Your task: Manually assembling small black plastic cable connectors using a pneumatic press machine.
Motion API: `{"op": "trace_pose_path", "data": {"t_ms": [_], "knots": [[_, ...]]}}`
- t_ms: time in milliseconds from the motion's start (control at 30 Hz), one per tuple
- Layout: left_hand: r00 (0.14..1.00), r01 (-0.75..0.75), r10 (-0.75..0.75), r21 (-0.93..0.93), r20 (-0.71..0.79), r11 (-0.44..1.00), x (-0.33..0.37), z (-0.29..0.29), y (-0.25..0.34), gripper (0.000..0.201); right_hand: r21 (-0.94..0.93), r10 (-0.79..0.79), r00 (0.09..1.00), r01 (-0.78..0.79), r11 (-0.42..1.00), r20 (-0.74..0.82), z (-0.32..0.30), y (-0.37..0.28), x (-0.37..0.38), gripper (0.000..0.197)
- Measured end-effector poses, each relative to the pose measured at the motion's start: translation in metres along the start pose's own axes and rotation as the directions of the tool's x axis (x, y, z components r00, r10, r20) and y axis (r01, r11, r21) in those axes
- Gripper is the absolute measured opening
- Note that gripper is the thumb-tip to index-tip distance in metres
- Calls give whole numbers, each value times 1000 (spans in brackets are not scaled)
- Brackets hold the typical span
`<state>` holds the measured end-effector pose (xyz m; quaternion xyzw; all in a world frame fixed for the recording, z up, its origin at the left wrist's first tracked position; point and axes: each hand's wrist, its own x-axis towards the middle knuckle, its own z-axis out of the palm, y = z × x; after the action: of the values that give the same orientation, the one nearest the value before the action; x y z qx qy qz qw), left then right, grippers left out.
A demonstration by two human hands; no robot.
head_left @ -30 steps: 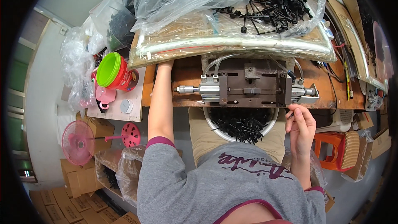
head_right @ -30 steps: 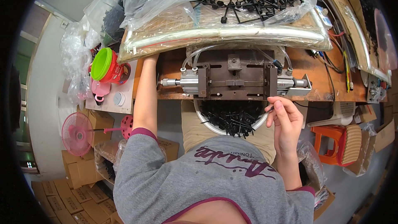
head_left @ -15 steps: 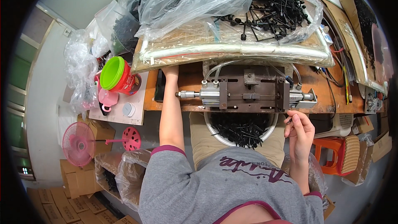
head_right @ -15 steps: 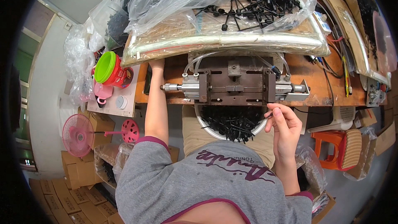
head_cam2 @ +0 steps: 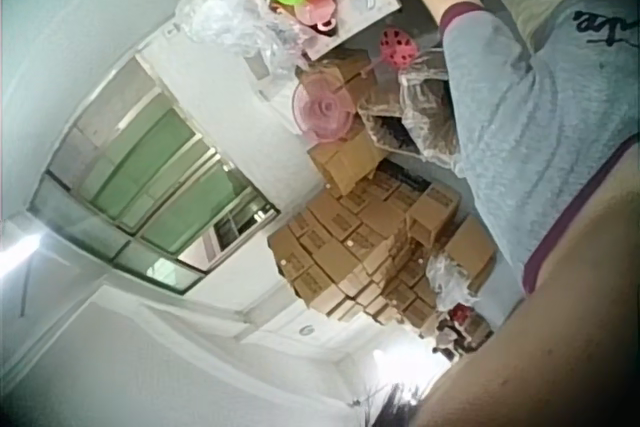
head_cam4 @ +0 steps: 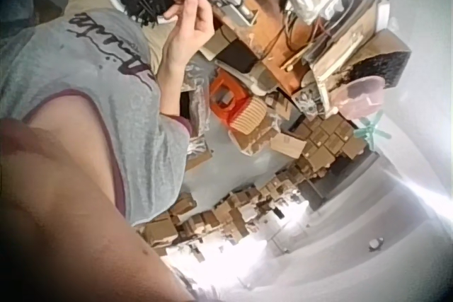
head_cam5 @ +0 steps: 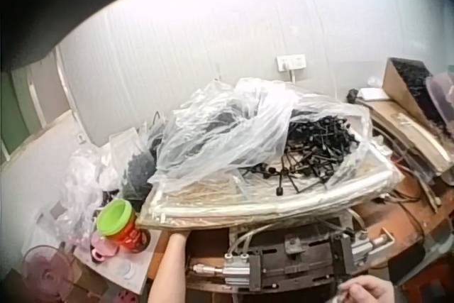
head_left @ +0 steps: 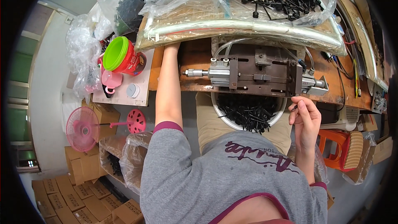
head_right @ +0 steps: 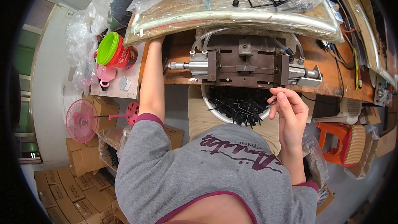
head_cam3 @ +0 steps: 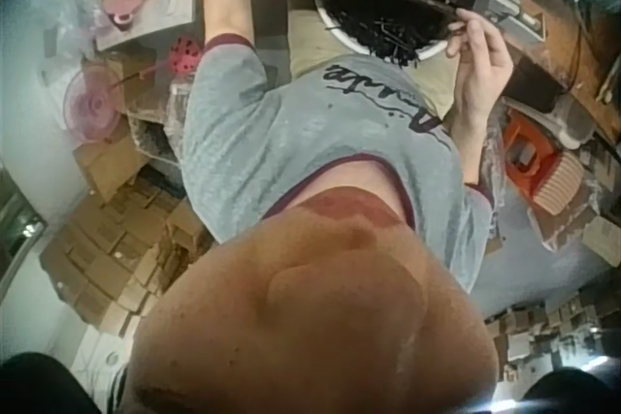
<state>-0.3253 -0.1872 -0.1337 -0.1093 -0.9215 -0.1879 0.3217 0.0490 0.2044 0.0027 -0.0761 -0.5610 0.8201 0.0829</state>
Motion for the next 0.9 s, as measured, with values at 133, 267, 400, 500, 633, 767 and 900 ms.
{"op": "trace_pose_path", "data": {"t_ms": [133,267,400,500,633,767,900], "knots": [[999,29,-31,-37,-41,999,-19,8,0,40,-6,-15,999,15,1000,-41,-5,-2,-3,22],[995,56,-58,-20,-84,998,-30,10,1,38,-2,-5,998,5,1000,-57,-9,-1,0,23],[978,87,-76,48,-192,995,-31,-6,23,29,9,-4,998,4,1000,-56,-8,1,3,23],[982,14,48,328,-181,945,-39,-47,40,26,17,4,998,-3,1000,-56,-7,3,4,23],[983,148,-174,314,56,938,-78,-124,63,19,24,15,999,-14,1000,-45,-4,6,5,24],[868,392,-491,-498,-78,773,-109,-173,71,30,10,31,999,-31,999,-43,-1,13,9,24],[829,514,-398,-816,392,266,-115,-228,148,51,-34,59,998,-58,998,36,13,21,19,22]]}}
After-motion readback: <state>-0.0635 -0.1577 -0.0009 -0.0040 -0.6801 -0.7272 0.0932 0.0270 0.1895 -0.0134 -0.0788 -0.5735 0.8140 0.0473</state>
